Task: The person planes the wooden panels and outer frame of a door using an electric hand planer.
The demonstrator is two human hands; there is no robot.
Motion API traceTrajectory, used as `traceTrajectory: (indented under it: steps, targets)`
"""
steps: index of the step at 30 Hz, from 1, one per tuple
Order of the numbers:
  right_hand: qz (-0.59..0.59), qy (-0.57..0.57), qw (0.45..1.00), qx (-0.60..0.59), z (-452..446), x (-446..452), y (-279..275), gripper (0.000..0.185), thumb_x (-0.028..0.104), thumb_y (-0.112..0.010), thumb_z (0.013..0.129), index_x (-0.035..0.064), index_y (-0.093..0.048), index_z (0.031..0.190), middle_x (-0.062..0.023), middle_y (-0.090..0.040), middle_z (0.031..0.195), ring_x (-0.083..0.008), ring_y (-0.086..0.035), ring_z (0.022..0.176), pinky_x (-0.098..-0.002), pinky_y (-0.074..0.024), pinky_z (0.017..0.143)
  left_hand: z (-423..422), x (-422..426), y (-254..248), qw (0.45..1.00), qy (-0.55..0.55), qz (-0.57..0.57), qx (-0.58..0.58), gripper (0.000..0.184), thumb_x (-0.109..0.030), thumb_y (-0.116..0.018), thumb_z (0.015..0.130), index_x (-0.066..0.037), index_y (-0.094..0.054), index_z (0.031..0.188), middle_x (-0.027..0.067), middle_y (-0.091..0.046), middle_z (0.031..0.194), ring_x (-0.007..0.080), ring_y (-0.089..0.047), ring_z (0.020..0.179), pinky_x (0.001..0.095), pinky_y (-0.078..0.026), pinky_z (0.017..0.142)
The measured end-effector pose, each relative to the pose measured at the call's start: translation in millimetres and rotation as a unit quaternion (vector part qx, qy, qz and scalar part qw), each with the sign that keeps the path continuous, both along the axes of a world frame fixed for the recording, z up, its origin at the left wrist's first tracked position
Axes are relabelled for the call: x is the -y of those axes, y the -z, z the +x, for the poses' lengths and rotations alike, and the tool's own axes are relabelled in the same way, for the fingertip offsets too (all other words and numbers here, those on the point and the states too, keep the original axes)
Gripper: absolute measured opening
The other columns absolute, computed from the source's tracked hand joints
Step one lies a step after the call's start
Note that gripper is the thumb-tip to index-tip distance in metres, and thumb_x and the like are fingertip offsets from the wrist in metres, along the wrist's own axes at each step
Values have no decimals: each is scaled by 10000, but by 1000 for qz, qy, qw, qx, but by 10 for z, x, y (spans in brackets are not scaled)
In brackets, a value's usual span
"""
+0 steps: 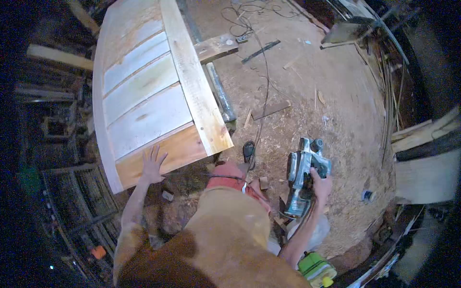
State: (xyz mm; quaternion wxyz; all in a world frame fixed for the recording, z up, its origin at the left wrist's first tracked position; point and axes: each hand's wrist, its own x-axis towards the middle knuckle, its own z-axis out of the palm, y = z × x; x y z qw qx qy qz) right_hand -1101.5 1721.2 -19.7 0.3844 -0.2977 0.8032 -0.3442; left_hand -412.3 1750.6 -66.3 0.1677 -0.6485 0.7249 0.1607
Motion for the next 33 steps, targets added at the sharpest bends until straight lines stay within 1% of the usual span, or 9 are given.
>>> traceTrajectory:
  steps: [3,5,10,14,16,21,23,24,33]
  targets:
    - [8,24,1000,2,152,-354,543,417,200,-817,782,-36,-702,1106,-109,-744,1021,-193,-685,884,-367,-529,832,37,-33,42,999,31,-33,-10,1219,-381,-920,551,-315,-302,1600,148,-59,1710,426,-53,1561,713,-42,1190]
    - [-53,38,981,-181,481,-628,822,162,144,-748,808,17,-688,889,-49,-682,732,-146,-605,519,-333,-462,491,96,-87,217,997,53,-56,12,1166,-467,-887,596,-298,-315,1597,162,-76,1705,440,-67,1554,714,-51,1184]
    - [-142,204,961,122,1217,-909,1892,126,5,-621,815,-6,-616,940,-40,-594,607,-146,-554,436,-303,-417,411,337,-143,563,974,118,-187,-47,1066,-747,-702,726,-239,-341,1591,208,-128,1686,469,-98,1539,707,-83,1171]
    - [-36,157,983,83,1552,-1054,3198,513,124,-700,770,-92,-624,1228,-210,-715,1012,-335,-694,908,-417,-530,861,447,-150,661,966,148,-200,-67,1089,-837,-580,771,-177,-320,1597,265,-144,1665,477,-131,1529,663,-126,1183]
    - [-75,160,983,43,1828,-1002,3221,590,180,-715,768,-120,-598,1263,-271,-697,1107,-395,-674,1022,-440,-500,942,395,-155,584,966,157,-199,-57,1087,-821,-594,781,-158,-316,1596,287,-154,1655,481,-139,1525,647,-139,1191]
    - [26,131,990,52,2116,-1084,4963,628,178,-698,790,-159,-548,1299,-318,-657,1196,-422,-648,1090,-430,-483,986,225,-150,600,960,137,-211,-124,1076,-778,-628,814,-111,-300,1593,325,-206,1623,475,-209,1512,572,-203,1209]
    - [-29,97,990,100,2152,-1028,4930,641,166,-701,790,-178,-533,1305,-321,-667,1168,-424,-651,1095,-427,-482,994,166,-158,576,956,150,-224,-117,1113,-789,-620,812,-64,-288,1588,304,-206,1632,440,-230,1516,548,-208,1215]
    - [-68,108,991,35,2217,-1128,5484,614,151,-712,786,-171,-553,1284,-301,-694,1115,-399,-677,1058,-428,-497,964,68,-167,542,961,129,-215,-117,1149,-809,-619,798,-33,-287,1579,287,-205,1638,414,-215,1527,548,-201,1219]
    - [-59,44,989,132,2139,-1125,5580,505,119,-727,787,-135,-608,1206,-271,-709,1080,-369,-696,1006,-419,-513,921,-6,-137,581,969,26,-201,-140,1345,-847,-702,679,-74,-141,1626,192,-108,1691,342,-168,1550,529,-200,1234]
